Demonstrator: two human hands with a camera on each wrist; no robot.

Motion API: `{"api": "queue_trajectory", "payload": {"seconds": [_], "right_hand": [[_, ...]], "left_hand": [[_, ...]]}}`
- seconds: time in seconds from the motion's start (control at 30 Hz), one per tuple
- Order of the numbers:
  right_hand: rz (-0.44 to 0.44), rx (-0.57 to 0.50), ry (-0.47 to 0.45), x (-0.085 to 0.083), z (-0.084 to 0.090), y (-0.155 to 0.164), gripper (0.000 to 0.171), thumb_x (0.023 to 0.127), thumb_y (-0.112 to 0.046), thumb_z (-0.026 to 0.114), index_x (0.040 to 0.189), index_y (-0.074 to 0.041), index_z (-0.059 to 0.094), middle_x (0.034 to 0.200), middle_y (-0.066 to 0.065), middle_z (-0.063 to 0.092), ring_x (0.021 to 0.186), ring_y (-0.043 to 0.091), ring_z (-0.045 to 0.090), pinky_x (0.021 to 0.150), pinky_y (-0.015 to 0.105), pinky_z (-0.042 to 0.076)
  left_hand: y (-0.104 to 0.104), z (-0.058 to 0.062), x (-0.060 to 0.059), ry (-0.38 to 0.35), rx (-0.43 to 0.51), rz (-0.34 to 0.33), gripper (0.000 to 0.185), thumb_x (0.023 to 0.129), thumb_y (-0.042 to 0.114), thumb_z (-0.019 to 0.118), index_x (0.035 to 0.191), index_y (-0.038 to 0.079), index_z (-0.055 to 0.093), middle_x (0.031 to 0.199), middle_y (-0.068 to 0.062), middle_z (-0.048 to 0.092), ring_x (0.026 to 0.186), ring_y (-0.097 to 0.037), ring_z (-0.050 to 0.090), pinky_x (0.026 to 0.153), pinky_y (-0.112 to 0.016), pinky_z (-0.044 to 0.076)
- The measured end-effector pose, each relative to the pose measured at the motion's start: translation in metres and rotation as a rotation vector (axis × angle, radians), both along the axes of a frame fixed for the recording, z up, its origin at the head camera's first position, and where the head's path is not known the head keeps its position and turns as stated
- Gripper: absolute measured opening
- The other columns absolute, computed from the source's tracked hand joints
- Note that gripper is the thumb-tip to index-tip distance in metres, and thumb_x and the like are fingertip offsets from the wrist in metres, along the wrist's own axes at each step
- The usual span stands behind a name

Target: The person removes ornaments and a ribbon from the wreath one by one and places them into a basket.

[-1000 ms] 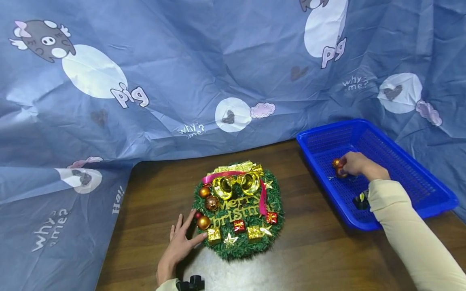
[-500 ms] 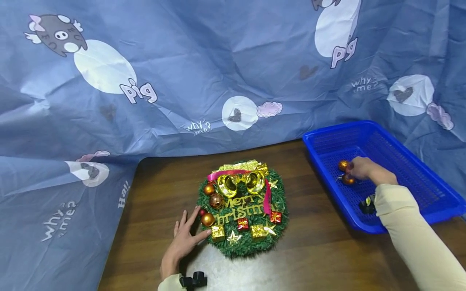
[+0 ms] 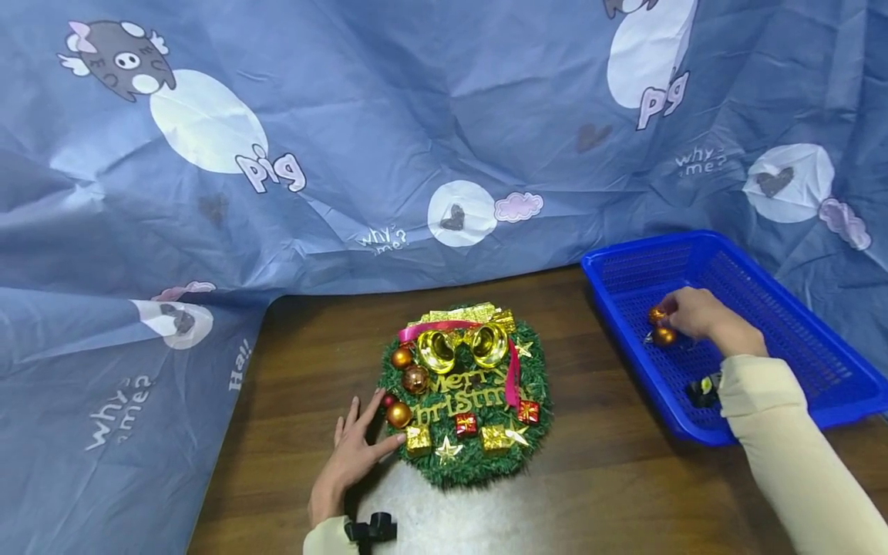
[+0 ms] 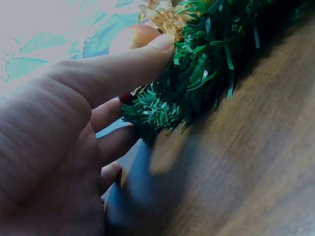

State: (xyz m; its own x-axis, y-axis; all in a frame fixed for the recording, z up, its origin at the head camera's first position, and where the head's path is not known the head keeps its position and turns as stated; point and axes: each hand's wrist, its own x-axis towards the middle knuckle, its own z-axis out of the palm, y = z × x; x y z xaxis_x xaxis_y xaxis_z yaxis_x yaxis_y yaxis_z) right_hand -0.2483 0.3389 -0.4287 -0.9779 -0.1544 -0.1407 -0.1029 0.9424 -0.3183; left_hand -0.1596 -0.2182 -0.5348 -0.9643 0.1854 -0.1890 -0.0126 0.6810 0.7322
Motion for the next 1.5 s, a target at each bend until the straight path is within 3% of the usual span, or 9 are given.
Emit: {"api": "queue_trajectory", "payload": {"seconds": [0.27, 0.57, 0.77, 1.0, 1.5], "right_hand": [[0.012, -0.071, 0.113, 0.011, 0.028, -0.026, 0.036, 0.086, -0.014, 0.065, 0.112, 0.011, 0.061, 0.102, 0.030, 0.065, 0.097, 0.044, 0.060, 0.087, 0.057, 0.045], [0.085, -0.090, 0.246, 0.019, 0.054, -0.066, 0.033, 0.084, -0.011, 0.067, 0.110, 0.009, 0.063, 0.102, 0.029, 0.064, 0.094, 0.041, 0.061, 0.084, 0.054, 0.047], [0.134, -0.109, 0.283, 0.026, 0.064, -0.097, 0.031, 0.085, -0.009, 0.068, 0.111, 0.007, 0.064, 0.105, 0.026, 0.062, 0.096, 0.039, 0.061, 0.085, 0.052, 0.048], [0.230, -0.133, 0.310, 0.031, 0.064, -0.139, 0.030, 0.083, -0.007, 0.069, 0.111, 0.005, 0.065, 0.106, 0.022, 0.063, 0.096, 0.036, 0.061, 0.085, 0.050, 0.049], [0.404, -0.163, 0.229, 0.039, 0.045, -0.227, 0.034, 0.085, -0.012, 0.071, 0.116, -0.001, 0.065, 0.114, 0.014, 0.062, 0.103, 0.029, 0.062, 0.090, 0.044, 0.052]], "left_hand": [[0.001, 0.000, 0.000, 0.016, -0.002, -0.003, 0.089, 0.081, 0.048, 0.071, 0.153, 0.025, 0.023, 0.159, -0.009, 0.021, 0.148, -0.037, -0.002, 0.115, -0.059, -0.010], [0.001, 0.000, 0.001, 0.016, -0.001, 0.003, 0.089, 0.081, 0.047, 0.071, 0.153, 0.025, 0.024, 0.159, -0.008, 0.022, 0.148, -0.036, -0.002, 0.115, -0.059, -0.010], [0.000, 0.000, 0.000, 0.013, 0.002, 0.003, 0.089, 0.081, 0.048, 0.071, 0.153, 0.026, 0.023, 0.159, -0.007, 0.021, 0.148, -0.035, -0.002, 0.115, -0.059, -0.010], [0.000, -0.001, 0.000, 0.005, -0.007, 0.004, 0.090, 0.081, 0.050, 0.070, 0.153, 0.027, 0.022, 0.160, -0.004, 0.020, 0.149, -0.032, -0.003, 0.116, -0.056, -0.011], [-0.002, -0.001, 0.000, 0.013, 0.004, 0.016, 0.088, 0.081, 0.048, 0.071, 0.153, 0.031, 0.022, 0.159, -0.003, 0.021, 0.149, -0.032, -0.003, 0.116, -0.057, -0.010]]}}
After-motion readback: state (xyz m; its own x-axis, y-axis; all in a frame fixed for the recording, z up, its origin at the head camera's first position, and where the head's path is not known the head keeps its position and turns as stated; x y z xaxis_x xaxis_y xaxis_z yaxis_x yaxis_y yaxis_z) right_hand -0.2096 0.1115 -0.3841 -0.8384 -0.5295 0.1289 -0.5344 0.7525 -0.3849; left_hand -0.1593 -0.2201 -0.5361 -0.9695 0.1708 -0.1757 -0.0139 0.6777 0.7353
